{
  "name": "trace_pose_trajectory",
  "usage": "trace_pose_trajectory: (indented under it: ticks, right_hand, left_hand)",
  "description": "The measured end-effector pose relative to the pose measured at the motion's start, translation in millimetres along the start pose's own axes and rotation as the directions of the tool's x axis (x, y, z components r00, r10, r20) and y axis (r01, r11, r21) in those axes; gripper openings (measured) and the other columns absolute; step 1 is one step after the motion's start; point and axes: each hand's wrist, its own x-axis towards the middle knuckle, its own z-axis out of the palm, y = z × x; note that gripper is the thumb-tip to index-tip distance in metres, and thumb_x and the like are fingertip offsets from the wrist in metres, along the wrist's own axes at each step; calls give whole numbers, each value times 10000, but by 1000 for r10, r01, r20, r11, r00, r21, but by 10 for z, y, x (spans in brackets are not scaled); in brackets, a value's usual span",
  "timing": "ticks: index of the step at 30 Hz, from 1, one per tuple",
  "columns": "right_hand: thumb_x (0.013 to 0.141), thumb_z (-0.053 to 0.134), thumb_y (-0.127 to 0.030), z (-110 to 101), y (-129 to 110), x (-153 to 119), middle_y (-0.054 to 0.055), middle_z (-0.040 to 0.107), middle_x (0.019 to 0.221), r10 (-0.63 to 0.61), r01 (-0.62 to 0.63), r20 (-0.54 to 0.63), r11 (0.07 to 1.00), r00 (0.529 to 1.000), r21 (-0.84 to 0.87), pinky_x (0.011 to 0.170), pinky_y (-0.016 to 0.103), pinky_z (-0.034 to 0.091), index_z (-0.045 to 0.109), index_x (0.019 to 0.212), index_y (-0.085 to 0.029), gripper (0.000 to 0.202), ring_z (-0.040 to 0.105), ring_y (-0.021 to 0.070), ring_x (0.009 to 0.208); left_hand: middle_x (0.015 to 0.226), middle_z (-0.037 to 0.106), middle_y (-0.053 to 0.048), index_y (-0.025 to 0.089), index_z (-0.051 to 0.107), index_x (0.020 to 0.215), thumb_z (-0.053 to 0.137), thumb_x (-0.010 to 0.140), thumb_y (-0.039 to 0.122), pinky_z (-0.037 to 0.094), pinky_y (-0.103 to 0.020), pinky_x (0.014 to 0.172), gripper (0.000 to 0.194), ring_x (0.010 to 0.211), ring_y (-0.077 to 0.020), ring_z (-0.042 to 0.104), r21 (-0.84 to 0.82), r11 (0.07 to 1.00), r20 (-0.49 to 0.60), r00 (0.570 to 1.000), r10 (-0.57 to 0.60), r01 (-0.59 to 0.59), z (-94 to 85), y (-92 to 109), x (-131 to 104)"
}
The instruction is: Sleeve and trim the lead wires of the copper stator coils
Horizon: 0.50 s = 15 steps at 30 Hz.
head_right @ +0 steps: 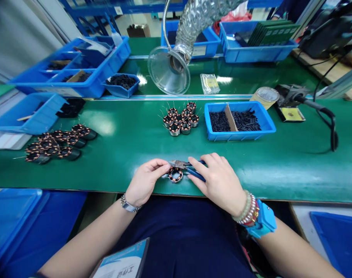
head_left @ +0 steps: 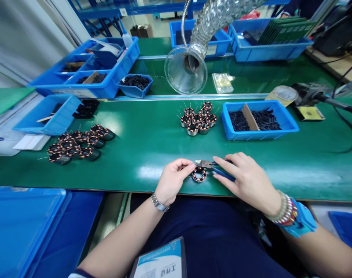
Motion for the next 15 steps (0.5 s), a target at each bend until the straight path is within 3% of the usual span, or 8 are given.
trace_pose_trajectory:
  ticks: [15]
  right_hand:
    - [836, 427, -401, -1, -27, 2, 92, 567, 889, -14, 14, 0, 1000, 1000, -7, 696, 319, 394, 523, 1137, -181, 385, 475, 193, 802]
  left_hand:
    - [687, 628, 17, 151, 628, 735, 640, 683, 216, 421, -194, 655, 85, 638, -75, 539, 10, 1000, -13, 1000, 28, -28, 13, -38, 7]
